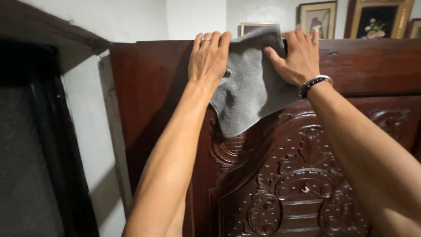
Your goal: Wiping and cleaning a carved wooden door with a cloth.
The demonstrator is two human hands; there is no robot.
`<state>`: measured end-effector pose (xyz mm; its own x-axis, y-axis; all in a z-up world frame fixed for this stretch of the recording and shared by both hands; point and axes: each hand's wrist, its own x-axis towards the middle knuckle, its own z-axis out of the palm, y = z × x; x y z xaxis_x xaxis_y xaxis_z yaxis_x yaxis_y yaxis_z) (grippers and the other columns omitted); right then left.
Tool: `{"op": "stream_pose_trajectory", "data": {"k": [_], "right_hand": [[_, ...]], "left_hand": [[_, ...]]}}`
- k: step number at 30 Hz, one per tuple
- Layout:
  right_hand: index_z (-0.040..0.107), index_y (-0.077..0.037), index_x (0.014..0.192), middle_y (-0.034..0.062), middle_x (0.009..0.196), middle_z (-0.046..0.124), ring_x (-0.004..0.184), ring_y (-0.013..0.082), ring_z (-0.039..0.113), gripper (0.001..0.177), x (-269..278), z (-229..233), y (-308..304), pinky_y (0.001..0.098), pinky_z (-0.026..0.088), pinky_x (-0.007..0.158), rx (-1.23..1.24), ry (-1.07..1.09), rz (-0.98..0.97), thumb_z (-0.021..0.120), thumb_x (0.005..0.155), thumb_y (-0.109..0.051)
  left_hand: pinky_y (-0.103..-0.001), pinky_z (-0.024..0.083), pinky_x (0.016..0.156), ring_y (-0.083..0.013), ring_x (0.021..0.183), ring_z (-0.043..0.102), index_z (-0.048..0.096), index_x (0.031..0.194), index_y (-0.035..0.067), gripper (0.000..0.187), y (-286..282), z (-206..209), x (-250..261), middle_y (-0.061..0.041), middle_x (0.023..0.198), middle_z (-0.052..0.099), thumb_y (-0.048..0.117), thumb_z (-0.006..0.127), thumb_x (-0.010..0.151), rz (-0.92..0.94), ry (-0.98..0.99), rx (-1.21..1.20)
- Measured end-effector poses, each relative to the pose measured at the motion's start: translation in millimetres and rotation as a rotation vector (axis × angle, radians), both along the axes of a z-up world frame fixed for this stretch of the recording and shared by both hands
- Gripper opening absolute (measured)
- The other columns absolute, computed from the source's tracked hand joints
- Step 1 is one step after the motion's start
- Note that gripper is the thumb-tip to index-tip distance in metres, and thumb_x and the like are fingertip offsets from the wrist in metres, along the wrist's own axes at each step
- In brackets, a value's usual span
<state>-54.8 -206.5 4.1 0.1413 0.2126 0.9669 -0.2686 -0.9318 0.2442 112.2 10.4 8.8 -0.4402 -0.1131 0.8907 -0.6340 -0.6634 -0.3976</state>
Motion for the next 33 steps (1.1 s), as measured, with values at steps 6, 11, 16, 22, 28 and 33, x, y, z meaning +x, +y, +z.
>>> {"op": "stream_pose_trajectory", "data": {"k": [6,11,16,22,28,33], "right_hand": [[0.061,0.003,0.11,0.0214,0.112,0.06,0.107,0.0393,0.052,0.065,2,4,4,0.0518,0.037,0.101,0.005,0.024,-0.08,0.06,0.103,-0.062],[0.061,0.004,0.111,0.0239,0.107,0.06,0.103,0.0402,0.054,0.059,0,13,-10,0.0517,0.04,0.097,0.017,0.064,-0.12,0.055,0.1,-0.053],[0.068,0.0,0.111,0.0293,0.106,0.068,0.104,0.0445,0.062,0.047,-4,19,9,0.0557,0.046,0.104,0.374,0.146,0.085,0.046,0.103,-0.041],[0.071,0.005,0.102,0.0313,0.105,0.071,0.098,0.0495,0.066,0.066,8,21,57,0.0605,0.048,0.087,-0.112,0.069,-0.097,0.061,0.095,-0.059],[0.077,-0.006,0.116,0.0213,0.109,0.071,0.096,0.0421,0.064,0.06,19,35,53,0.0543,0.049,0.088,0.068,0.237,0.225,0.048,0.102,-0.057],[0.076,-0.003,0.09,0.0151,0.078,0.073,0.077,0.0302,0.068,0.084,21,23,125,0.0484,0.042,0.104,0.312,0.215,-0.229,0.037,0.097,-0.076]], "left_hand": [[-0.044,0.051,0.094,-0.0266,0.108,0.065,0.061,0.106,0.008,0.003,-39,-44,6,-0.009,0.111,0.065,0.007,0.06,0.104,0.001,0.09,0.029],[-0.054,0.043,0.106,-0.0417,0.128,0.05,0.055,0.126,-0.005,0.041,-25,-65,-96,-0.025,0.136,0.053,0.021,0.054,0.095,-0.097,0.389,-0.025],[-0.062,0.025,0.121,-0.0521,0.146,0.026,0.037,0.149,-0.01,0.066,-39,-78,-81,-0.034,0.159,0.026,0.02,0.051,0.092,-0.021,0.425,-0.063],[-0.062,0.018,0.126,-0.044,0.155,0.023,0.049,0.13,-0.01,0.059,21,-90,-34,-0.033,0.166,0.022,0.036,0.056,0.093,0.153,0.36,0.153],[-0.06,0.016,0.127,-0.0393,0.154,0.031,0.055,0.149,-0.004,0.073,120,-86,36,-0.023,0.166,0.03,0.02,0.065,0.08,-0.003,0.208,-0.062],[-0.062,0.012,0.126,-0.0411,0.155,0.025,0.071,0.101,-0.003,0.031,161,-76,2,-0.024,0.166,0.027,0.023,0.067,0.084,0.041,0.638,-0.107]]}}
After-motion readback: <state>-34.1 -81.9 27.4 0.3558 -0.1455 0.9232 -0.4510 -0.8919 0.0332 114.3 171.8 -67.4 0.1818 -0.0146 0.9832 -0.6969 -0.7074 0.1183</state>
